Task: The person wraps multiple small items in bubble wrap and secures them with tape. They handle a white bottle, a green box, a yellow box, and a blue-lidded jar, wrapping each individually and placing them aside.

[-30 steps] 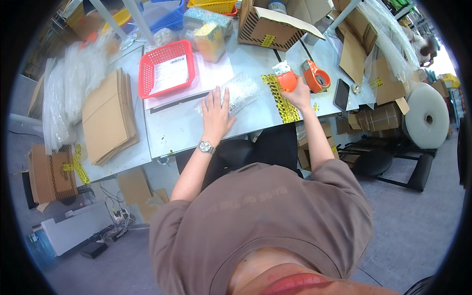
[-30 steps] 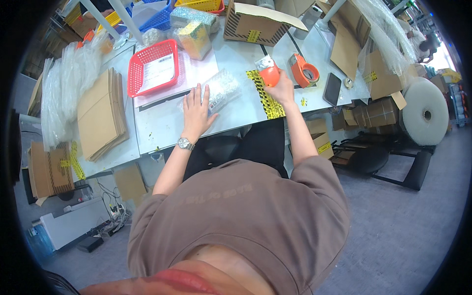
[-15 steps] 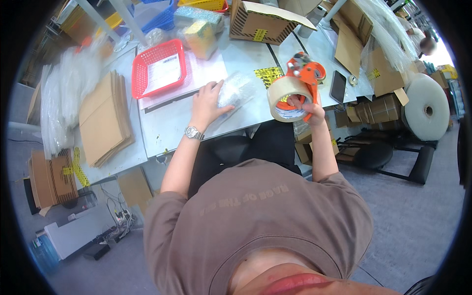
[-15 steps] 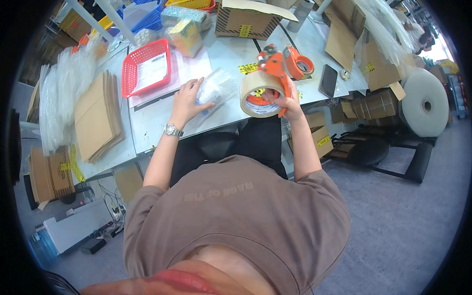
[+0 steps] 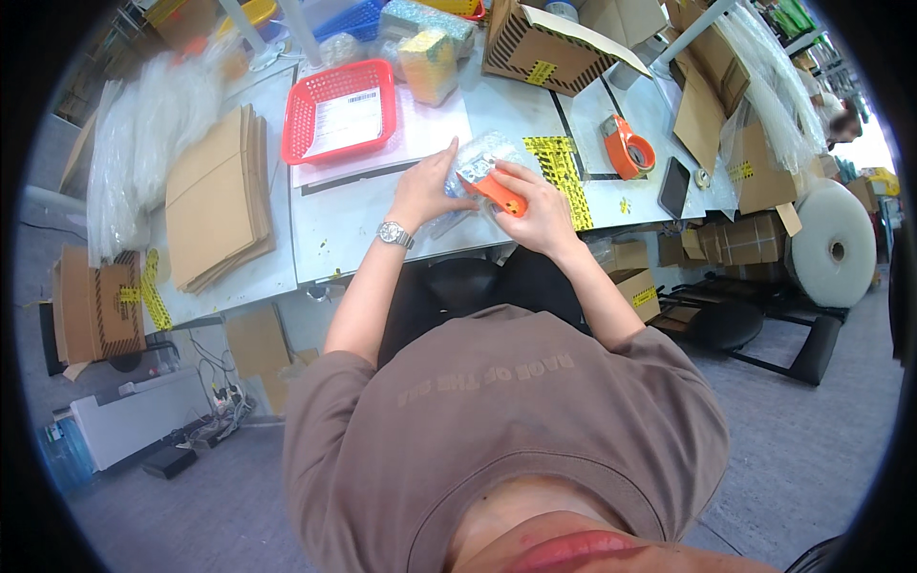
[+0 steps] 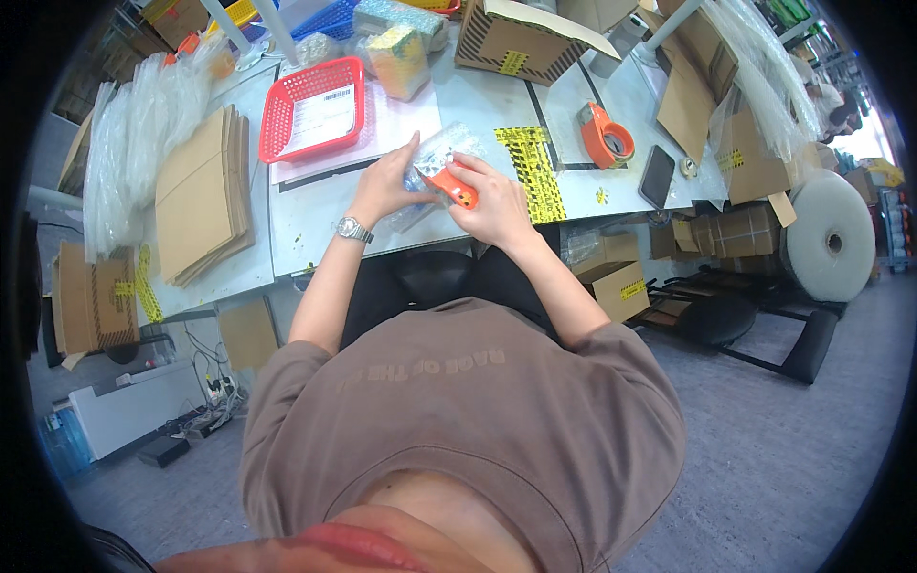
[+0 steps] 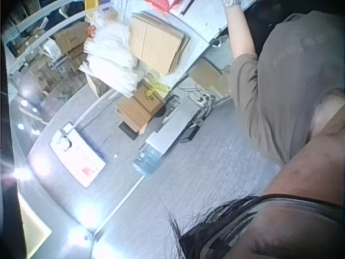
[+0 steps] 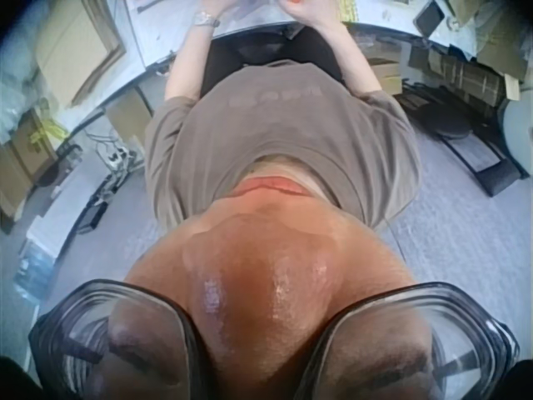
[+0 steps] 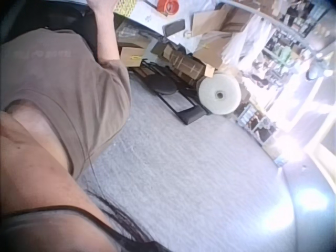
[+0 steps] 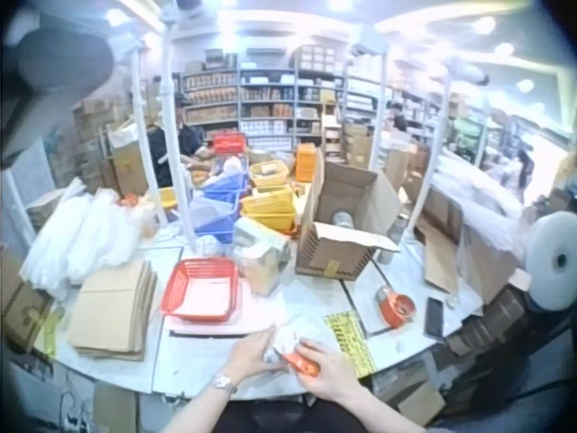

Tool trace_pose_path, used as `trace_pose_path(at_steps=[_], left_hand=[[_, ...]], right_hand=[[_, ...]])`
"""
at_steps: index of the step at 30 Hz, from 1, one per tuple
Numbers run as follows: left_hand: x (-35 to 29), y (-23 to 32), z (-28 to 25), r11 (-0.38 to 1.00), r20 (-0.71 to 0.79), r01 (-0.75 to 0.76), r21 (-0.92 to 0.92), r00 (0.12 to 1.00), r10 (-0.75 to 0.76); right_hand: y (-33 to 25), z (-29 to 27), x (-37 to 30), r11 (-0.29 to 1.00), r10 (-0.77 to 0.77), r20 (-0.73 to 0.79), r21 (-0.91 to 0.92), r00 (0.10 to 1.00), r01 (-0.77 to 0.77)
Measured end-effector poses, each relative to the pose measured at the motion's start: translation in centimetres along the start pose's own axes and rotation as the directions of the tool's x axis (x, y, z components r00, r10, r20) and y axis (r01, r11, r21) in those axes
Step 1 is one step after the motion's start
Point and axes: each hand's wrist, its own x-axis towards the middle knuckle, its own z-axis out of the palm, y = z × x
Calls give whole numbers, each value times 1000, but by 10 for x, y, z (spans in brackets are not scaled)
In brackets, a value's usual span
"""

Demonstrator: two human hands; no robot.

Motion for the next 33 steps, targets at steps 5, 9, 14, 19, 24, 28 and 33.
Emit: trace_pose_path(at_steps=[5,9,14,19,24,28,33], left_hand=[[-2,-13,19,993,-192,-108,49,975,115],[0,-25,23,984,-129,-102,144,984,121],[15,-42,16,996,-29,-49,76,998,51],[17,-32,8,993,39,-59,99,998,56],[27,-33,8,992,123,-40,119,992,25],[22,-55,9,944,-95,-239,228,959,266],[5,-32,20,831,-66,-287,476,931,359]], right_hand=[[-2,11,9,997,29,-5,-78,1000,-29],[-10,2,6,993,5,12,-120,1000,-3],[-22,-33,-23,975,44,114,-221,993,-18],[3,-1,5,945,46,237,-324,970,34],[-41,-3,57,740,342,677,-621,651,257],[-15,-2,42,756,410,737,-604,537,251],[82,-43,53,797,485,346,-554,803,-242]])
